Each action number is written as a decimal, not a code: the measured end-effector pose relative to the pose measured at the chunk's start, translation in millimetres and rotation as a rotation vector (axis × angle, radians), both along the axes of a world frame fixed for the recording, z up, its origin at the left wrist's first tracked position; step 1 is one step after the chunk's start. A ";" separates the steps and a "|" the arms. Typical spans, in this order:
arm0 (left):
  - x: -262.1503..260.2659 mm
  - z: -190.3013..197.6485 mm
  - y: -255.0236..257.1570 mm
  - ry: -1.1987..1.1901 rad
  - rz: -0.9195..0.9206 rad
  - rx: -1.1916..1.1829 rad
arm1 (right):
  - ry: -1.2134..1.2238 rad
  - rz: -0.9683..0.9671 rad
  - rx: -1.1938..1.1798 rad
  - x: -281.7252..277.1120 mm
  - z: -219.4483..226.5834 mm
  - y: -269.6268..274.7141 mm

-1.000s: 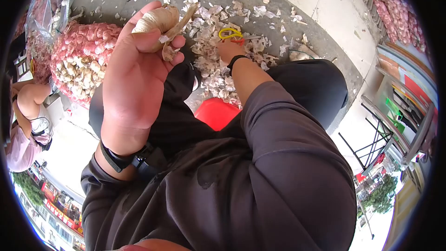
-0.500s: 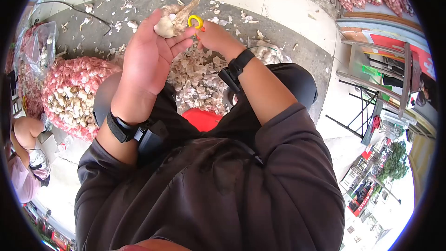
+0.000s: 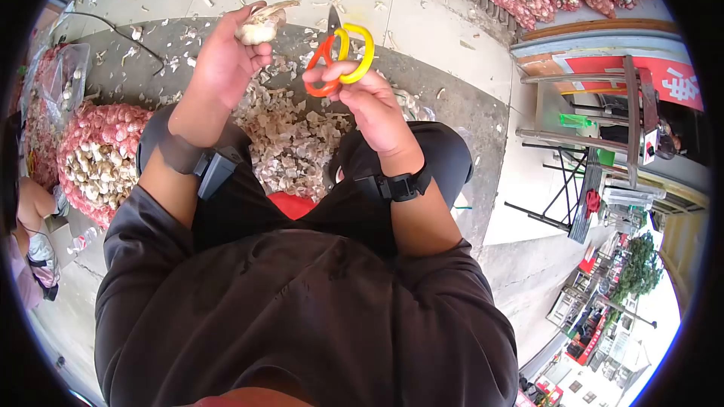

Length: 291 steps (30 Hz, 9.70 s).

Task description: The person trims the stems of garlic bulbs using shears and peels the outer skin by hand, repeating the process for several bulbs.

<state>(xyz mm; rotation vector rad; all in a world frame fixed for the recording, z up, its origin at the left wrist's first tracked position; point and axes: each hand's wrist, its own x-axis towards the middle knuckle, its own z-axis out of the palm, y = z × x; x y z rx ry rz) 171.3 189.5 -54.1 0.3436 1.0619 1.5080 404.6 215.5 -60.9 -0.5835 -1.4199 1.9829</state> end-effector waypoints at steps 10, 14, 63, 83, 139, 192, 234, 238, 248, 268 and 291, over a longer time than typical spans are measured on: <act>9.5 -7.3 16.4 -0.159 -0.020 0.038 | -0.040 0.008 0.223 3.8 -11.6 -13.4; 14.8 3.3 17.3 -0.130 -0.020 0.079 | -0.109 -0.075 0.208 3.7 -22.4 -10.6; -6.1 -13.9 -6.5 0.117 -0.336 0.213 | -0.538 -0.186 0.607 -23.4 -35.0 -15.2; -3.3 -27.7 -3.2 0.115 -0.251 0.134 | -0.661 -0.217 0.530 -29.3 -34.8 -26.2; 20.6 -25.4 1.4 0.095 -0.543 -0.099 | -1.223 0.621 0.910 56.0 53.1 -47.0; 15.3 -18.8 -59.8 -0.246 -0.619 0.154 | -0.732 -0.415 0.478 -24.7 10.1 -38.4; 26.5 -40.1 -44.4 -0.041 -0.503 0.085 | -0.573 -0.293 0.986 -36.0 5.1 -52.0; 35.1 -37.6 -48.4 -0.159 -0.459 0.061 | -0.665 -0.292 1.085 -33.4 -6.2 -44.0; 29.7 -45.5 -42.6 -0.089 -0.551 0.139 | -0.841 -0.231 0.939 -25.7 44.0 -61.0; 34.8 -47.0 -48.5 0.345 -0.647 0.013 | 0.094 -1.349 -0.980 381.3 -112.4 -121.2; -311.9 -142.8 -226.6 1.151 0.271 -0.464 | -1.069 -0.230 1.187 103.6 28.8 -195.3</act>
